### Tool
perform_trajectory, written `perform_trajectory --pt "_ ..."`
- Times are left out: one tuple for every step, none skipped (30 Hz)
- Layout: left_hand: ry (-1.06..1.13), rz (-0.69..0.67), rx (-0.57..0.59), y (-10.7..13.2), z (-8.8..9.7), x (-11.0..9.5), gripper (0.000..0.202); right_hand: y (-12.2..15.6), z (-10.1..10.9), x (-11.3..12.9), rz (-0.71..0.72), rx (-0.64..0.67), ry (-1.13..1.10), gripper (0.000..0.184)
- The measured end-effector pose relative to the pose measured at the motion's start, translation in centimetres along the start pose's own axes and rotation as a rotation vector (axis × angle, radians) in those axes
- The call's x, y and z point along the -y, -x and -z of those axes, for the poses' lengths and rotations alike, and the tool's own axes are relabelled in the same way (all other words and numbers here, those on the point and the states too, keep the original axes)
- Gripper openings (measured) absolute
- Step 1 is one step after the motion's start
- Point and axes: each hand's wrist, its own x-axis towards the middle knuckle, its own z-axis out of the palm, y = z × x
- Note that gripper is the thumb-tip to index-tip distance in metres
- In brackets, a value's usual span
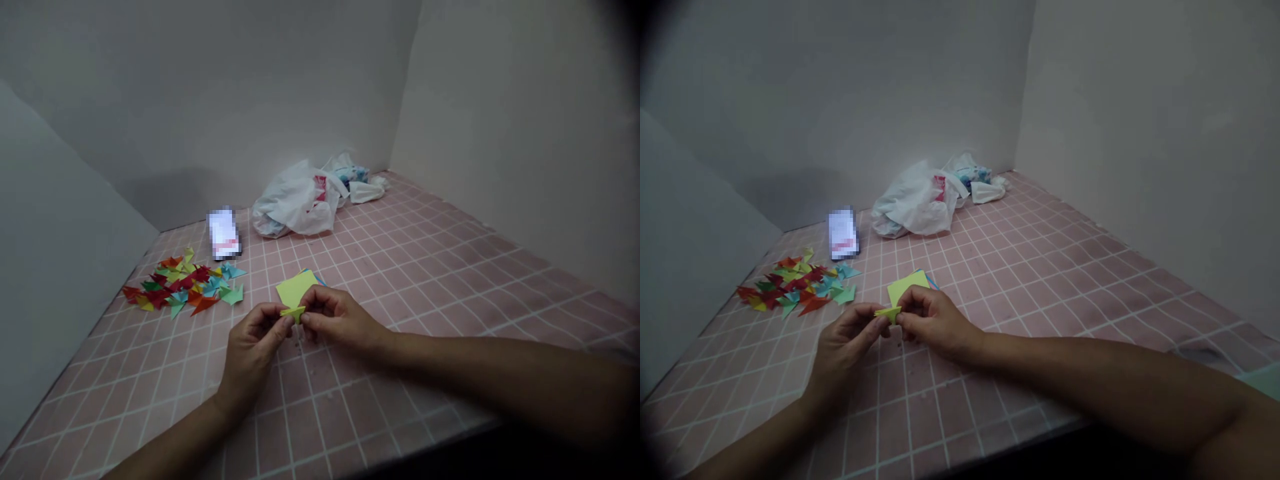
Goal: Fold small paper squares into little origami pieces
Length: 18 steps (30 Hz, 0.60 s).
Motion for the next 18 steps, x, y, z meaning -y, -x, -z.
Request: perform_trajectory --pt "-0.006 -0.008 -0.001 -0.01 0.03 -0.01 0.010 0.01 0.01 0.01 0.000 0.011 0.010 0.015" --pt "-0.014 -0.019 -0.002 -0.01 0.06 -0.02 0.009 0.02 0.03 0.03 0.002 0.020 0.021 0.015" --pt "-0.024 -0.032 -0.002 -0.01 0.09 -0.03 0.008 0.03 0.05 0.06 0.004 0.028 0.032 0.014" --pt "-0.035 -0.044 0.002 -0.02 0.12 -0.03 0.007 0.03 0.08 0.08 0.003 0.037 0.041 0.014" --pt "-0.046 -0.055 0.005 -0.02 0.15 -0.02 0.006 0.02 0.10 0.10 0.001 0.042 0.047 0.014" --pt "-0.053 -0.064 0.003 -0.02 0.16 0.02 0.006 0.01 0.12 0.11 -0.002 0.048 0.050 0.013" --pt "-0.054 -0.072 -0.003 -0.03 0.17 0.08 0.006 0.00 0.14 0.11 -0.005 0.055 0.051 0.013" --pt "-0.052 -0.078 -0.011 -0.03 0.18 0.15 0.007 -0.01 0.15 0.11 -0.005 0.058 0.050 0.013" --pt "-0.053 -0.085 -0.018 -0.04 0.19 0.24 0.009 -0.03 0.15 0.10 -0.006 0.061 0.049 0.012" --pt "-0.059 -0.093 -0.020 -0.05 0.20 0.33 0.011 -0.04 0.16 0.09 -0.005 0.062 0.048 0.012" --pt "-0.068 -0.102 -0.017 -0.06 0.22 0.41 0.012 -0.04 0.15 0.09 -0.005 0.063 0.049 0.011" --pt "-0.079 -0.108 -0.011 -0.07 0.24 0.48 0.012 -0.03 0.15 0.12 -0.008 0.067 0.053 0.011" --pt "-0.089 -0.112 -0.006 -0.09 0.27 0.53 0.011 -0.02 0.15 0.16 -0.010 0.071 0.056 0.011" --pt "-0.095 -0.113 -0.004 -0.10 0.30 0.56 0.009 0.00 0.14 0.21 -0.009 0.082 0.059 0.012" --pt "-0.094 -0.110 -0.005 -0.12 0.33 0.57 0.009 0.03 0.15 0.27 -0.005 0.093 0.062 0.013" --pt "-0.089 -0.106 -0.007 -0.13 0.37 0.57 0.009 0.05 0.16 0.32 0.003 0.101 0.065 0.014" --pt "-0.085 -0.105 -0.007 -0.14 0.40 0.55 0.009 0.07 0.17 0.35 0.011 0.106 0.069 0.015" --pt "-0.086 -0.105 -0.006 -0.15 0.43 0.53 0.008 0.09 0.19 0.37 0.019 0.107 0.075 0.016"
